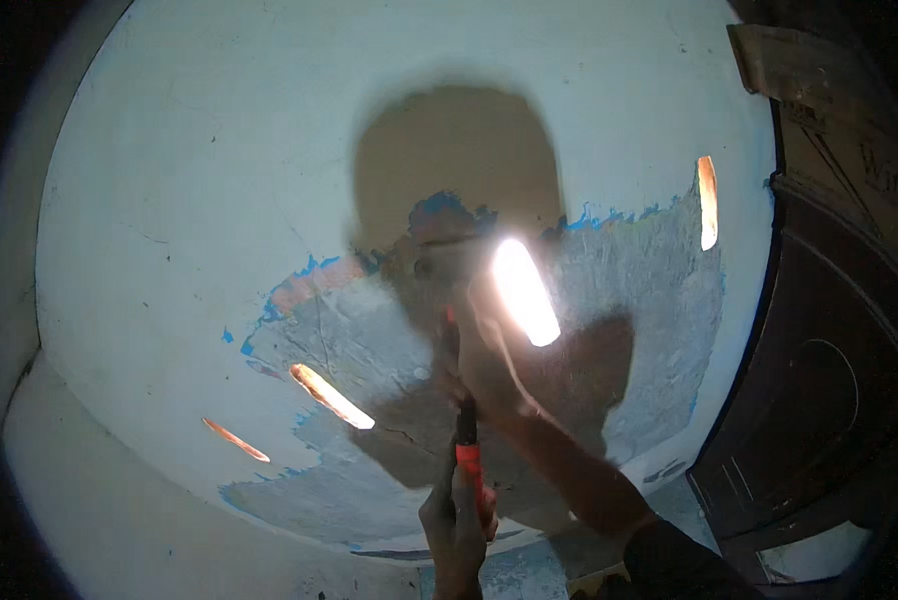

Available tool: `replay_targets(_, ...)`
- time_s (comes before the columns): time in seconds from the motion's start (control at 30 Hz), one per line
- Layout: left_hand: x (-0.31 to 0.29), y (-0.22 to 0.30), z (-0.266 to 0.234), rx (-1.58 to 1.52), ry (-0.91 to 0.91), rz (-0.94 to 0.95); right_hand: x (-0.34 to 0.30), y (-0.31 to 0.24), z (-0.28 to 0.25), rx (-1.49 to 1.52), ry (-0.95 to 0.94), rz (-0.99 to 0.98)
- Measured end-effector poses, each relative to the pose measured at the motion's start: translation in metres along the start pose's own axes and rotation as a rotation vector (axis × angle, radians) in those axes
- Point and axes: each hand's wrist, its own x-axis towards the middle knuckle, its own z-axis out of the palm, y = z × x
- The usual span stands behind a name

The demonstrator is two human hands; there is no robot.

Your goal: The person scrapes peeling paint and plaster from a ceiling using a handheld scraper.

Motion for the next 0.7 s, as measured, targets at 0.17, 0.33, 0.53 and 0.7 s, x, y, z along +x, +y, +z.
replay_targets(0.17,0.010,-0.004,-0.011,0.022,0.043,-0.039,0.005,-0.019,0.005,0.048,0.059,0.081)
replay_targets(0.33,-0.005,0.002,-0.018,0.125,0.090,-0.095,-0.001,0.006,0.000,0.159,-0.006,0.045)
replay_targets(0.53,0.006,0.027,-0.035,0.148,0.006,0.020,0.003,0.003,0.020,0.199,0.066,0.034)
replay_targets(0.7,0.014,0.040,-0.034,0.261,-0.014,0.060,0.012,-0.014,0.020,0.265,0.030,-0.031)
